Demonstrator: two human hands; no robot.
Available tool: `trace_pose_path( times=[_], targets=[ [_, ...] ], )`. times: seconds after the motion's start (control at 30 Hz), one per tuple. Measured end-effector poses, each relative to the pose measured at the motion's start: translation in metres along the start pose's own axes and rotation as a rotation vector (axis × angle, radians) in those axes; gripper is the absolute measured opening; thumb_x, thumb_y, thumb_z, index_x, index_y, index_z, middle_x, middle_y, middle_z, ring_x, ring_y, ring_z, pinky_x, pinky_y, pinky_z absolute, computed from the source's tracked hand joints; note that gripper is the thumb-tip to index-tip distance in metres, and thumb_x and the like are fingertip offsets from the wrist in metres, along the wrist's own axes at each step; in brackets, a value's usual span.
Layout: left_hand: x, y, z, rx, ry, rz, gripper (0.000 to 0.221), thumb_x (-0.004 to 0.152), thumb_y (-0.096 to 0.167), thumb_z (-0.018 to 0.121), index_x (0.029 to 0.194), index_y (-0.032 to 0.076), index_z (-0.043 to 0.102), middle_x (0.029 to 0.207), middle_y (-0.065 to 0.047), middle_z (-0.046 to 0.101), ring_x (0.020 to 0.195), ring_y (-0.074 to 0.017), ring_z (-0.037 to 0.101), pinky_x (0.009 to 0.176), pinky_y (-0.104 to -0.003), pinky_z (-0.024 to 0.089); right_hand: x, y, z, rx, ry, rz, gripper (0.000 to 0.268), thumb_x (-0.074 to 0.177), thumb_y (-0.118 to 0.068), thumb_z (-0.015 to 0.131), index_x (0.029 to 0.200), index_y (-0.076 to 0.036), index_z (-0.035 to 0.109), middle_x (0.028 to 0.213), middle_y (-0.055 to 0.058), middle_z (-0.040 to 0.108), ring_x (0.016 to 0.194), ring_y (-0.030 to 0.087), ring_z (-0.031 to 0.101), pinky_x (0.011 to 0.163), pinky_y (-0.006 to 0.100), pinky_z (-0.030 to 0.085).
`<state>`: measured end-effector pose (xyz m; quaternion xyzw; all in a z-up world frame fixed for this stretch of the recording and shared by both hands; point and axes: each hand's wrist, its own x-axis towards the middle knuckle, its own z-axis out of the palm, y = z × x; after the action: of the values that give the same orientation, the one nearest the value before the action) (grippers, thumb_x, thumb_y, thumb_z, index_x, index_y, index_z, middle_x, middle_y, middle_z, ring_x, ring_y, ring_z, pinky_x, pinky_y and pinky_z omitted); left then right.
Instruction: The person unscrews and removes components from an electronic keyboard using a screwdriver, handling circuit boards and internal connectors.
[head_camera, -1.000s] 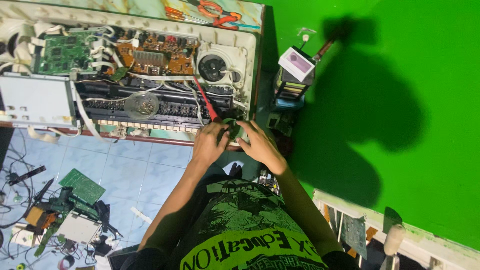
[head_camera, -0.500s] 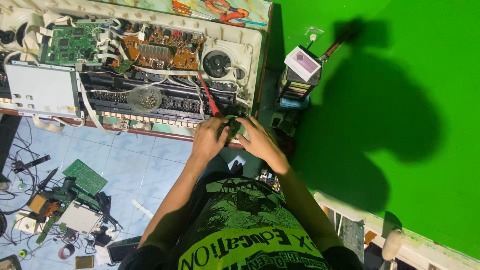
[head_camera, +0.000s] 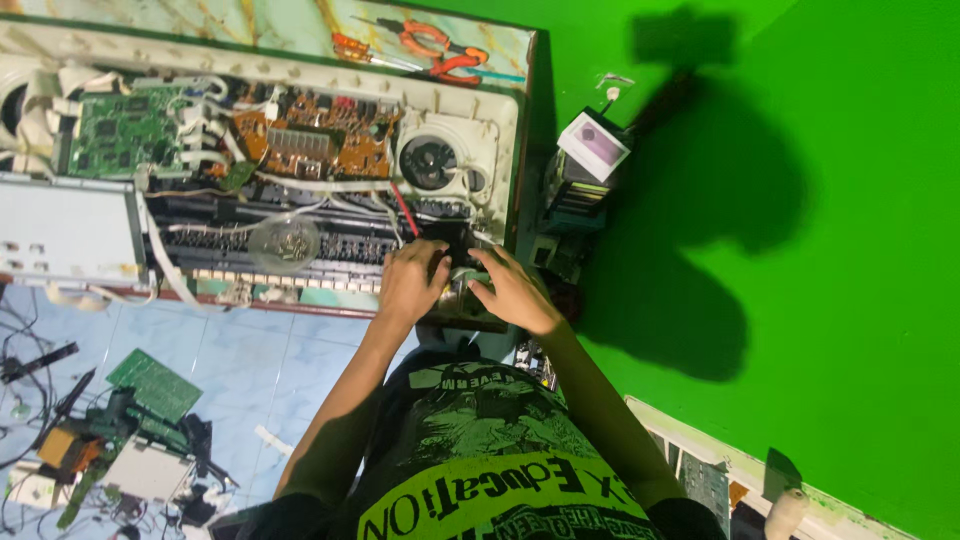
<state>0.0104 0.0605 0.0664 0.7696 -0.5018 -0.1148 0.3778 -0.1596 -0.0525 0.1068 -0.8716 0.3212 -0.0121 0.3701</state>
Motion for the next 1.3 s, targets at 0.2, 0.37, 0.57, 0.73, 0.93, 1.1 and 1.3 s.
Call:
trace_pose_path(
  times=[0.2,0.37,0.57,0.73,0.93,1.1,1.3],
  targets=[
    [0.037,-0.015,0.0,-0.02,-0.039,0.037,0.025,0.093,0.022,0.069,0.113,0.008,0.073,0.107,-0.013,0.073,0.098,-0.0364,0.068,0.09,-0.045,0.048,0.043,0.018,-0.001,-0.131,0.163,-0.24,0.051,0.096,-0.029,0.069,0.14,-0.008,0.054,0.132,0.023,0.064,0.129,0.047,0.056,0.1,0.049,0.05],
    [0.051,-0.019,0.0,-0.004,-0.007,0.003,0.024,0.092,0.021,0.07,0.112,0.008,0.074,0.107,-0.012,0.073,0.102,-0.036,0.067,0.092,-0.046,0.046,0.068,0.012,-0.011,-0.081,0.063,-0.098,0.051,0.095,-0.03,0.067,0.141,-0.012,0.054,0.132,0.024,0.063,0.13,0.047,0.054,0.1,0.049,0.049],
    [0.069,-0.026,0.013,0.01,0.061,-0.096,0.024,0.092,0.022,0.07,0.112,0.009,0.073,0.106,-0.012,0.073,0.103,-0.0349,0.067,0.093,-0.046,0.045,0.112,0.027,-0.024,-0.093,0.011,-0.17,0.051,0.095,-0.029,0.068,0.141,-0.012,0.055,0.14,0.03,0.056,0.127,0.049,0.055,0.104,0.049,0.049],
    [0.079,-0.018,0.03,0.052,0.139,-0.224,0.022,0.093,0.021,0.07,0.112,0.009,0.072,0.107,-0.013,0.072,0.1,-0.0359,0.066,0.09,-0.046,0.045,0.16,0.063,-0.022,-0.079,-0.103,-0.282,0.053,0.092,-0.026,0.07,0.14,-0.01,0.054,0.142,0.033,0.051,0.127,0.052,0.053,0.104,0.05,0.047],
    [0.083,0.003,0.059,0.157,0.297,-0.409,0.022,0.091,0.022,0.072,0.107,0.008,0.071,0.105,-0.013,0.071,0.1,-0.0356,0.065,0.092,-0.048,0.042,0.194,0.074,-0.043,-0.164,-0.231,-0.468,0.047,0.094,-0.025,0.069,0.137,-0.008,0.057,0.139,0.027,0.054,0.119,0.048,0.057,0.095,0.05,0.05],
    [0.077,0.029,0.068,0.196,0.358,-0.478,0.022,0.091,0.022,0.074,0.108,0.008,0.071,0.106,-0.011,0.068,0.104,-0.0319,0.063,0.096,-0.05,0.039,0.199,0.052,-0.069,-0.241,-0.306,-0.475,0.042,0.095,-0.025,0.067,0.133,-0.008,0.06,0.13,0.013,0.061,0.107,0.039,0.064,0.089,0.048,0.054],
    [0.072,0.04,0.062,0.213,0.446,-0.444,0.034,0.088,0.02,0.076,0.119,0.008,0.068,0.125,-0.012,0.063,0.12,-0.033,0.056,0.101,-0.05,0.04,0.203,0.048,-0.069,-0.356,-0.237,-0.623,0.044,0.094,-0.024,0.07,0.134,-0.007,0.061,0.133,0.012,0.059,0.115,0.036,0.063,0.096,0.047,0.051]
  ],
)
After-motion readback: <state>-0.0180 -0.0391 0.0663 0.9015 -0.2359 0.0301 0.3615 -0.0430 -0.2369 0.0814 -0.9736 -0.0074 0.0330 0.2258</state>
